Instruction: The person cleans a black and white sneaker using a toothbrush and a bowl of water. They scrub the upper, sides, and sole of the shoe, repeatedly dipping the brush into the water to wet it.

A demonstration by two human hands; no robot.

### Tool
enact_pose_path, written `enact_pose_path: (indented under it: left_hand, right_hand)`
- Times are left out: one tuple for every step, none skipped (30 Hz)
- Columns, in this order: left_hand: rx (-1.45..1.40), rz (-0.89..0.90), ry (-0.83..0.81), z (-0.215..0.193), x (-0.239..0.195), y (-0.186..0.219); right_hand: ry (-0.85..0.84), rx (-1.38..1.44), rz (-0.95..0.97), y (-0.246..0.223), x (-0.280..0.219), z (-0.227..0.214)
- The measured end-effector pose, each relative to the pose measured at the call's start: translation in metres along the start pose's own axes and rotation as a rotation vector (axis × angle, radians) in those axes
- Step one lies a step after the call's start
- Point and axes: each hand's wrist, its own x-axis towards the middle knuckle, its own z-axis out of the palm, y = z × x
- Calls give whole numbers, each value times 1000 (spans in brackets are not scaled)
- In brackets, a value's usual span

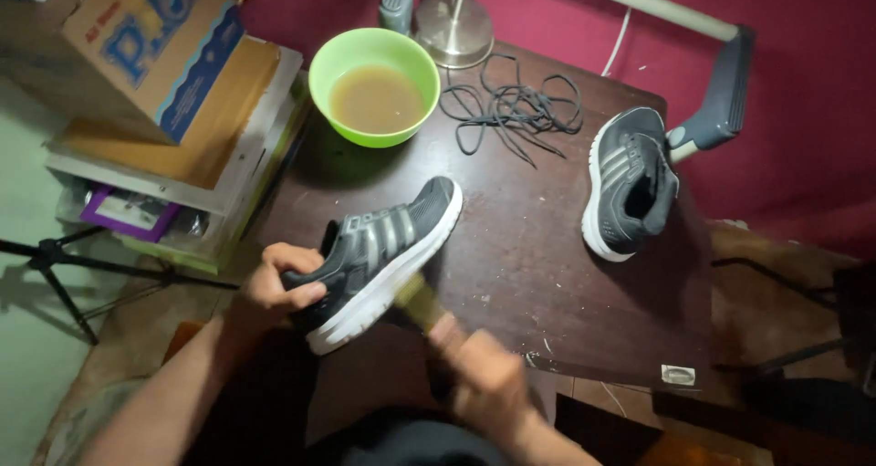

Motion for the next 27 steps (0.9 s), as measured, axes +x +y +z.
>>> enact_pose_path:
  left_hand:
    - [1, 0, 6, 2, 1, 1]
    - [16, 12, 10, 6, 1, 2]
    - [31, 25, 14, 9, 1, 2]
    - [31, 24, 16, 13, 1, 7]
    - [43, 49, 24, 18, 1, 11]
    - [58, 76, 30, 22, 2, 15]
    - [59, 76, 30, 24, 1, 14]
    - [107, 56, 37, 24, 0, 13]
    - [155, 36, 44, 24, -1, 13]
    - [156, 35, 49, 27, -1, 14]
    - [124, 46, 23, 30, -2, 15]
    - [92, 57, -7, 33, -1, 17]
    - [94, 58, -6, 31, -3, 16]
    - [84, 63, -9, 31, -2, 14]
    - [74, 68, -11, 32, -1, 12]
    - [73, 72, -19, 32, -3, 10]
    - [122, 102, 5, 32, -4, 8]
    - [173, 136, 26, 31, -2, 6]
    - [174, 145, 14, 31, -1, 8]
    - [169, 127, -4, 31, -3, 10]
    - [163, 110, -22, 32, -6, 11]
    - [163, 114, -24, 29, -3, 2]
    - [112, 154, -29, 25, 0, -7]
    - [61, 189, -37, 22, 1, -16]
    - [63, 188, -40, 24, -4, -16]
    - [31, 179, -14, 24, -2, -16]
    - [-1, 169, 11, 25, 0, -16]
  right_hand:
    - [-3, 3, -4, -2, 4, 0]
    - [47, 72, 178, -5, 7, -1]
    - [96, 140, 360, -7, 9, -2]
    - [94, 141, 359, -23, 2, -3]
    - [-41, 208, 186, -38, -6, -4]
    - [-173, 272, 12, -53, -13, -5]
    - [-172, 273, 10, -47, -9, -9]
    - [-140, 233, 11, -43, -4, -12]
    - [-108, 193, 12, -39, 1, -15]
    - [-110, 195, 8, -21, -3, -16]
    - [-48, 91, 130, -3, -7, -16]
    - [17, -16, 255, 13, -10, -17]
    - [18, -15, 254, 2, -2, -20]
    - [55, 75, 298, -8, 4, -24]
    - [93, 166, 341, -16, 10, -29]
    - [100, 161, 344, -27, 1, -28]
    - [-47, 181, 197, -36, -7, -27]
    - [-188, 198, 50, -46, -14, -25]
    - [-176, 190, 54, -38, 1, -27]
    - [-88, 156, 117, -31, 15, -30]
    - [1, 123, 181, -24, 29, -33]
    - [4, 120, 180, 14, 22, -28]
    - [109, 46, 264, 53, 15, -22]
    - [213, -25, 352, 90, 6, -16]
    - [215, -24, 355, 86, 4, -24]
    - [233, -6, 388, 87, 7, -32]
    - [250, 14, 421, 88, 10, -41]
